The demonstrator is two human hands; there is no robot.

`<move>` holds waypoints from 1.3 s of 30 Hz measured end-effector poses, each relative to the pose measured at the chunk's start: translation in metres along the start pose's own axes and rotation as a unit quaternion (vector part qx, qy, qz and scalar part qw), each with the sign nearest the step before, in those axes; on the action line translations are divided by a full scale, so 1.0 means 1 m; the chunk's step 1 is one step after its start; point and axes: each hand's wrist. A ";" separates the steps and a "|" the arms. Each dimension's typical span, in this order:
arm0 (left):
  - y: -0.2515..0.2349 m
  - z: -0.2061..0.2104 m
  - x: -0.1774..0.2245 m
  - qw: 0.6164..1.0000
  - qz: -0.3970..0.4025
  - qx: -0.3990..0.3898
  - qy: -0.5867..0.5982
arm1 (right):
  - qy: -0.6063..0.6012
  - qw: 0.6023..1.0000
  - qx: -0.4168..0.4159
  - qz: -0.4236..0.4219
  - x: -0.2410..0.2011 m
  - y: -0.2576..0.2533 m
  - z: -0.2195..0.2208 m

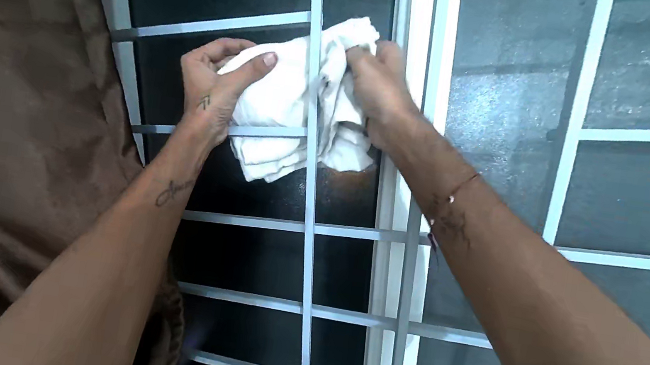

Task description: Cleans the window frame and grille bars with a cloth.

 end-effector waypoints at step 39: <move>0.060 0.040 0.074 0.972 0.079 -0.044 -0.215 | 0.252 0.911 0.081 -0.317 -0.002 0.077 0.018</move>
Point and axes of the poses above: each hand's wrist, its own y-axis away from the middle knuckle, its own z-axis out of the palm, x = y × z, and after that the axes turned 6 degrees about x, right-handed
